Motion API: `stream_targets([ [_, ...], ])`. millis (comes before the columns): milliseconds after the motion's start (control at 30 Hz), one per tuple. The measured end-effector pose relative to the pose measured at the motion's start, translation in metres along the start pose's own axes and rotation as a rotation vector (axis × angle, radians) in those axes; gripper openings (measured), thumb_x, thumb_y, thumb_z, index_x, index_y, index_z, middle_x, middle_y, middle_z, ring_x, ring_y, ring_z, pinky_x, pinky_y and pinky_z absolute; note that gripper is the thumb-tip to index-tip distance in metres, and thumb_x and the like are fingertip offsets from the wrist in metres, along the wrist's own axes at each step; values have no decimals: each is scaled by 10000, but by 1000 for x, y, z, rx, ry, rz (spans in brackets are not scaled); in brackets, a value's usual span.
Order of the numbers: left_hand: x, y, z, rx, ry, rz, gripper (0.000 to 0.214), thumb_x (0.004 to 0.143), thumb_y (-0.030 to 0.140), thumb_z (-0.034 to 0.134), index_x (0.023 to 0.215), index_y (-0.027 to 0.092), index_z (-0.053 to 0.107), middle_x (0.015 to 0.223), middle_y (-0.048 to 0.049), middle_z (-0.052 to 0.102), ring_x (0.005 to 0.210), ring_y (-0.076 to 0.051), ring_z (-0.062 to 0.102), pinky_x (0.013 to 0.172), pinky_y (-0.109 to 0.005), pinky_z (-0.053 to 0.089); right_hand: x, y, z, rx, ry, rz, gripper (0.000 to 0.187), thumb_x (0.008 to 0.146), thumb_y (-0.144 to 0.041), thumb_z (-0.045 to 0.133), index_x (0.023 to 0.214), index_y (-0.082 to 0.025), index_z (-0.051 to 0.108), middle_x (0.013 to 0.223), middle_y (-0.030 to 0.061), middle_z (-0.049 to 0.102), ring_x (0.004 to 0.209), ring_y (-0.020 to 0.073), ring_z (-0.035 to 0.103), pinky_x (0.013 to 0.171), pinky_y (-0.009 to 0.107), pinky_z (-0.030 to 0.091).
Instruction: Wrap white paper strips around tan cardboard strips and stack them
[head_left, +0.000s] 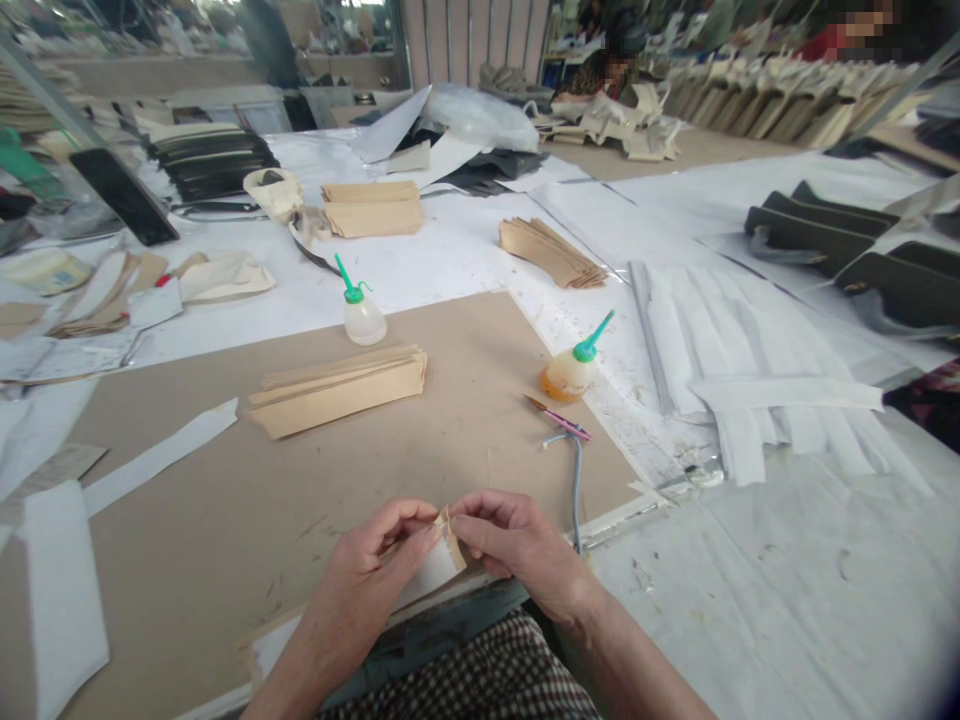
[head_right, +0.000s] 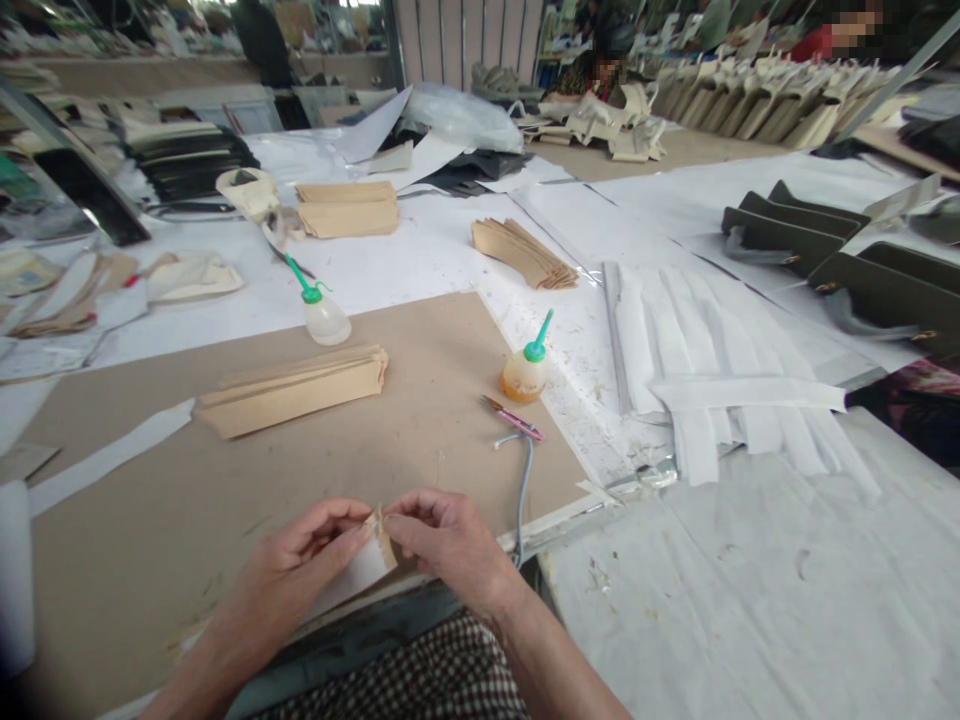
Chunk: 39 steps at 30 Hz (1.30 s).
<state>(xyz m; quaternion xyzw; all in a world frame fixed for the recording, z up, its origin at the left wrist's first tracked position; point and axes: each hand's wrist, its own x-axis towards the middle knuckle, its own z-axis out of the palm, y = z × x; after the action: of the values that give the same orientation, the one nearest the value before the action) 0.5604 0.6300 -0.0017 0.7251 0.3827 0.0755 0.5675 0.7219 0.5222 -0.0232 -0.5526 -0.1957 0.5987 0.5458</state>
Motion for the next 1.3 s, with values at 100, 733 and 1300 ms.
stream_targets([
  [100, 1, -1, 1, -39, 14, -17, 335, 896, 505, 612, 1040, 212, 683, 858, -9, 722, 777, -165, 644, 690, -236, 469, -2, 0, 0, 5, -4, -13, 375, 818, -507, 765, 939, -155, 721, 655, -35, 517, 541, 64, 347, 464, 192, 225],
  [733, 6, -2, 9, 38, 79, 37, 291, 895, 492, 601, 936, 208, 647, 807, 6, 722, 711, -147, 627, 637, -231, 457, -3, 14, 14, -50, 173, -151, 350, 906, -510, 641, 882, -161, 661, 654, -47, 439, 563, 88, 332, 494, 217, 246],
  [1300, 8, -2, 2, -44, -40, -17, 362, 871, 505, 623, 1066, 201, 643, 891, -21, 738, 810, -177, 662, 715, -259, 496, -2, 9, 2, -233, 143, -104, 248, 909, -391, 613, 897, -161, 705, 650, -41, 510, 566, 89, 384, 509, 211, 281],
])
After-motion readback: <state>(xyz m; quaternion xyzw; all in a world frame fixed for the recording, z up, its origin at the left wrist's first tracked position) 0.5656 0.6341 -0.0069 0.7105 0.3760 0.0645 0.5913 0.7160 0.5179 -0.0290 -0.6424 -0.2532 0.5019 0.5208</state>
